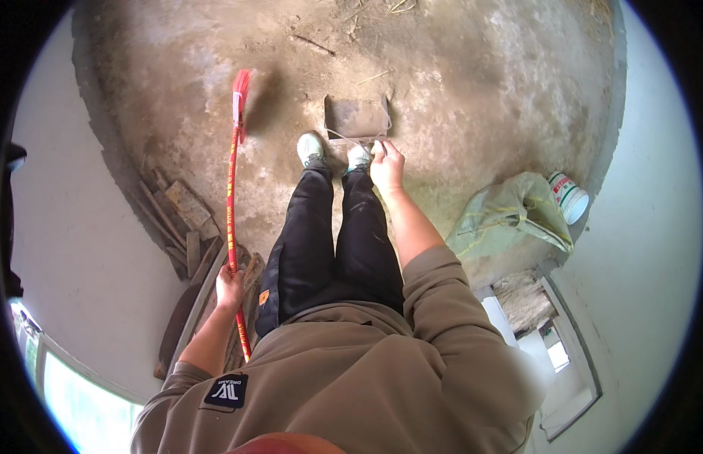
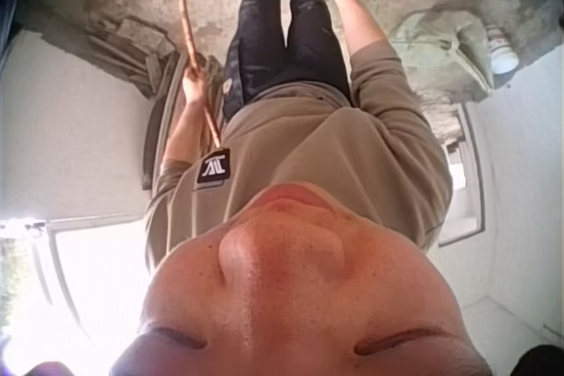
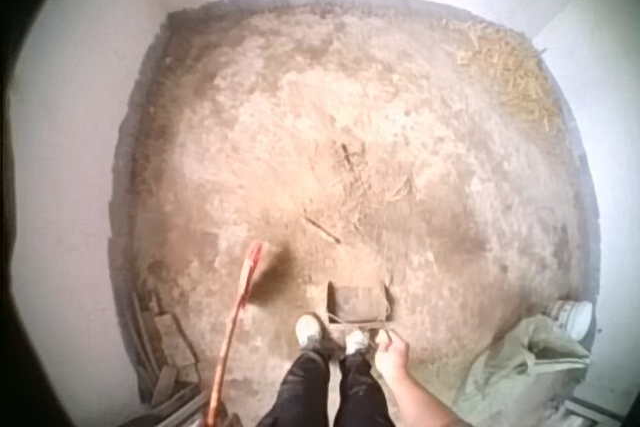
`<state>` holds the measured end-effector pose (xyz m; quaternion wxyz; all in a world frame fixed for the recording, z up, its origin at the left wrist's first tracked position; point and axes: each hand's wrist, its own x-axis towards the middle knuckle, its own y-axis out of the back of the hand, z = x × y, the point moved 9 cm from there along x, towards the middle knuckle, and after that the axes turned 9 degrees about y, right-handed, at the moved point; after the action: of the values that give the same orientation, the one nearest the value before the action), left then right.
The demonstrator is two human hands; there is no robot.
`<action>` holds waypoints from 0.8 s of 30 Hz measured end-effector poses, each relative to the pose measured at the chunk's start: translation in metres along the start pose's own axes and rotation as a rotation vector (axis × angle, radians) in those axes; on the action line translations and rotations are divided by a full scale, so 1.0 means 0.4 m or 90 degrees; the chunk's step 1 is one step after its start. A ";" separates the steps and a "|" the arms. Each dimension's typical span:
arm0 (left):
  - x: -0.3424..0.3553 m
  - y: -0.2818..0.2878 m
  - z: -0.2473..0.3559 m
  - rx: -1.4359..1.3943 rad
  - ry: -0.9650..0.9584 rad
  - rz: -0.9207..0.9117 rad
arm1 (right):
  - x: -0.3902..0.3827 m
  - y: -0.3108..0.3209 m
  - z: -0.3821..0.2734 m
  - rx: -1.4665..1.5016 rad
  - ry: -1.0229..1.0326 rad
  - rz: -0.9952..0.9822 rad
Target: The person sweeps debris on a concrete floor using a red broom and a metal dustpan, then dumps the collected debris into a green sack. The person repeats the sweep-and-dump cycle multiple times.
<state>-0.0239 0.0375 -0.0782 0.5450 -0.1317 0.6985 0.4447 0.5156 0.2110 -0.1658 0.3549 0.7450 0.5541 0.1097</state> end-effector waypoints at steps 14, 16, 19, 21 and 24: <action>-0.035 0.052 0.026 0.027 0.022 0.027 | 0.212 -0.080 -0.177 -0.018 0.103 0.006; -0.050 0.059 0.043 0.005 0.022 0.025 | 0.236 -0.077 -0.191 -0.038 0.111 -0.011; -0.049 0.066 0.056 -0.004 0.015 0.040 | 0.323 -0.068 -0.193 -0.107 0.104 -0.019; -0.027 0.065 0.079 0.002 0.018 0.045 | 0.356 -0.064 -0.226 -0.119 0.129 -0.007; -0.015 0.055 0.092 -0.030 0.004 0.030 | 0.330 -0.058 -0.220 -0.117 0.082 0.000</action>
<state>-0.0127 0.0764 -0.0629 0.5287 -0.1295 0.6924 0.4737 0.4972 0.3692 -0.1476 0.3857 0.7006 0.5633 0.2077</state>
